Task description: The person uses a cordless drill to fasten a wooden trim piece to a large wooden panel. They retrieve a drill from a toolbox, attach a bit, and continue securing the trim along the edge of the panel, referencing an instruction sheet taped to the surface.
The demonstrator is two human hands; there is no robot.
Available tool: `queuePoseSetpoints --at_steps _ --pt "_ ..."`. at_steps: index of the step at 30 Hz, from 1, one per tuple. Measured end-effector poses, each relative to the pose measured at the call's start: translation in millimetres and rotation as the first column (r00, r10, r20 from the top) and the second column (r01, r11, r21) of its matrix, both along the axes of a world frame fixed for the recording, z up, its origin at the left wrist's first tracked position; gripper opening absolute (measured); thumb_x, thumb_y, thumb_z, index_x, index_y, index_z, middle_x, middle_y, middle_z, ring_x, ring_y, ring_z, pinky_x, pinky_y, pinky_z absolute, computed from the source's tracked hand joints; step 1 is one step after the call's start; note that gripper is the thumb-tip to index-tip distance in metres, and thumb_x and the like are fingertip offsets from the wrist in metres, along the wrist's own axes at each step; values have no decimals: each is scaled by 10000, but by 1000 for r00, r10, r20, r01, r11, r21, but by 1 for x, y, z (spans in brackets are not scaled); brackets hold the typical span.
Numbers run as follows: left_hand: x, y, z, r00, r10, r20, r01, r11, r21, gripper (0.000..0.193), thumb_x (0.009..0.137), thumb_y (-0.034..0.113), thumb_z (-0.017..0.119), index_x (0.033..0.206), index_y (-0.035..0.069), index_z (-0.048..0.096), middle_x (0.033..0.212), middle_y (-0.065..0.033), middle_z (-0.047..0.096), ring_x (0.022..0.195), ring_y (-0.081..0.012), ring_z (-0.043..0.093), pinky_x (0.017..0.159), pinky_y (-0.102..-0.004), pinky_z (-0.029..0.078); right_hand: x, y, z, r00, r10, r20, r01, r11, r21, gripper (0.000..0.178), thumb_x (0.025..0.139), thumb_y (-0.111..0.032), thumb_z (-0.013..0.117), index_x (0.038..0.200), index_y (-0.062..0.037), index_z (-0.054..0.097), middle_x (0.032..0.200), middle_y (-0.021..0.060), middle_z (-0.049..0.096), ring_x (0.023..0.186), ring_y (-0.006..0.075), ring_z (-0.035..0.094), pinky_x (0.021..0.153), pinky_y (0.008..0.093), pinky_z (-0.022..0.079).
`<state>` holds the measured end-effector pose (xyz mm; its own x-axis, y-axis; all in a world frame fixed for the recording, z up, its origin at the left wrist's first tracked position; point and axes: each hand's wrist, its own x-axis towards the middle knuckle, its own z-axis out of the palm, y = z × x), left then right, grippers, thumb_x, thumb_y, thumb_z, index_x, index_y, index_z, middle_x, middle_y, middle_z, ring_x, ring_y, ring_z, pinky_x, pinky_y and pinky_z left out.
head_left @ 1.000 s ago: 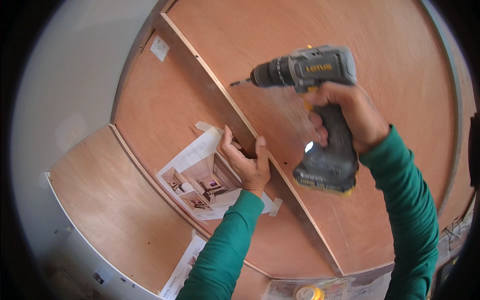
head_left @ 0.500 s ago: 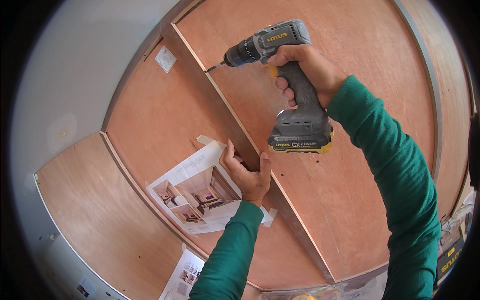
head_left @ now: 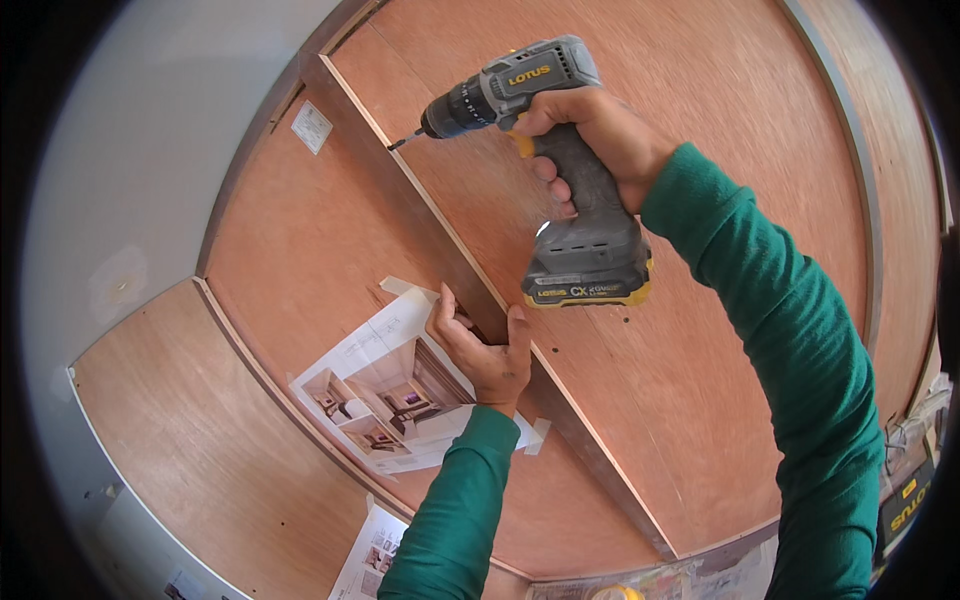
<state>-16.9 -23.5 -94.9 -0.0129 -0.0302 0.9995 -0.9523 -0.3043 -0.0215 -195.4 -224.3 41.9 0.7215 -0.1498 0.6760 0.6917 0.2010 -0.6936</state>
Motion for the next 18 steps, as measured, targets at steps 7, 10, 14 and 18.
queuePoseSetpoints --at_steps 7,10,14,18 --pt "2 -6 -2 997 -67 -31 66 998 -7 906 831 335 749 1501 -109 332 1227 -165 420 1036 -241 413 940 -375 401 -23 13 9 954 -292 68 298 946 -130 240 810 -220 673 917 -12 618 692 72 585 498 156 543 466 334 496" --pt "-1 1 0 998 -55 -43 56 998 15 877 837 291 738 1508 -90 320 1301 -194 388 1120 -275 422 926 -389 439 -23 15 22 917 -389 87 397 873 -284 281 847 -262 645 1003 -29 650 670 32 586 491 114 535 475 298 508" --pt "2 -10 -1 982 -171 -76 171 985 5 857 845 260 722 1512 -81 304 1327 -210 365 1166 -305 432 950 -411 473 -41 2 48 943 -315 -110 269 913 -308 164 852 -204 645 947 -71 644 647 54 618 489 171 578 491 355 514" --pt "-1 -7 5 995 -96 -15 96 995 2 834 836 219 699 1496 -108 308 1241 -179 383 1067 -239 441 939 -381 454 -37 1 59 950 -259 -176 207 941 -267 122 839 -206 645 879 -91 638 623 31 611 471 143 563 477 333 491"
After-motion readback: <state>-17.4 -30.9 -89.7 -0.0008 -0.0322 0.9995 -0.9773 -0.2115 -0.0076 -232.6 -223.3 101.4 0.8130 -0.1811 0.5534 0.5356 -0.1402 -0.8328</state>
